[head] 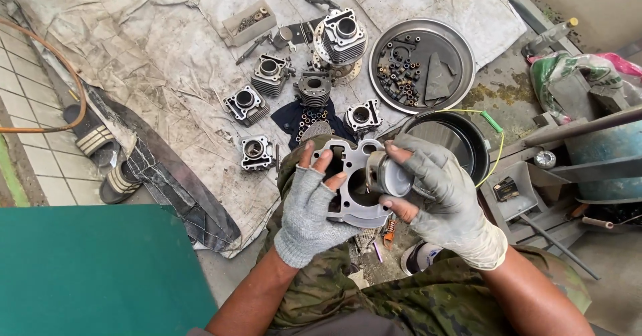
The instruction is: Inspecting and assembling motorcycle engine components, specifically fitting a piston into a cylinder block.
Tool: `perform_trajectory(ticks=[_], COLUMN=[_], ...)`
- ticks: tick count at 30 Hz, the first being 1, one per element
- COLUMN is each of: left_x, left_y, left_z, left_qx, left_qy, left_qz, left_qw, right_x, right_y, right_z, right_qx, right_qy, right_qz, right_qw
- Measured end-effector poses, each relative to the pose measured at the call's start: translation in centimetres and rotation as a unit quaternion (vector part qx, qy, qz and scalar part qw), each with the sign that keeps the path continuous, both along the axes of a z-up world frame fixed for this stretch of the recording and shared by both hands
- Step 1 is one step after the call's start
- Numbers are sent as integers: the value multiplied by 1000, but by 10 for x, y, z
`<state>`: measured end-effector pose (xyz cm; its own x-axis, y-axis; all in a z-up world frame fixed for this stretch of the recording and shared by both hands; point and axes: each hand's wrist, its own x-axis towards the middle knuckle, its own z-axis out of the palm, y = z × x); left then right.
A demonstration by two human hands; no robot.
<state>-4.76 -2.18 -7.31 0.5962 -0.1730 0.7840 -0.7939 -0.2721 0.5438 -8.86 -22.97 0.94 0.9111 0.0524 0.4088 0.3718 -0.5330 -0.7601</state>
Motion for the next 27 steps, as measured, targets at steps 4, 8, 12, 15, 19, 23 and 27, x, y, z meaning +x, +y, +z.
perform_trajectory(ticks=[4, 8, 12, 15, 19, 23, 27], left_x=[-1, 3, 4, 3, 8, 1, -1], left_y=[-8, -4, -5, -6, -4, 1, 3], left_z=[5, -2, 0, -1, -4, -10, -8], left_qx=[14, 22, 17, 16, 18, 90, 110], left_qy=[-29, -36, -29, -19, -48, -38, -35], left_qz=[20, 4, 21, 33, 29, 0, 7], left_qw=[999, 999, 999, 999, 998, 995, 993], right_x=[3, 3, 1, 4, 7, 6, 4], right_y=[2, 6, 6, 5, 1, -15, -17], right_z=[-4, 3, -7, -15, -13, -3, 2], right_qx=[-92, -106, -114, -138, -171, -248, -268], right_qy=[12, 22, 4, -33, -55, -66, -72], right_qz=[-5, -5, -12, 2, 18, 90, 100], right_qw=[996, 994, 993, 990, 984, 962, 956])
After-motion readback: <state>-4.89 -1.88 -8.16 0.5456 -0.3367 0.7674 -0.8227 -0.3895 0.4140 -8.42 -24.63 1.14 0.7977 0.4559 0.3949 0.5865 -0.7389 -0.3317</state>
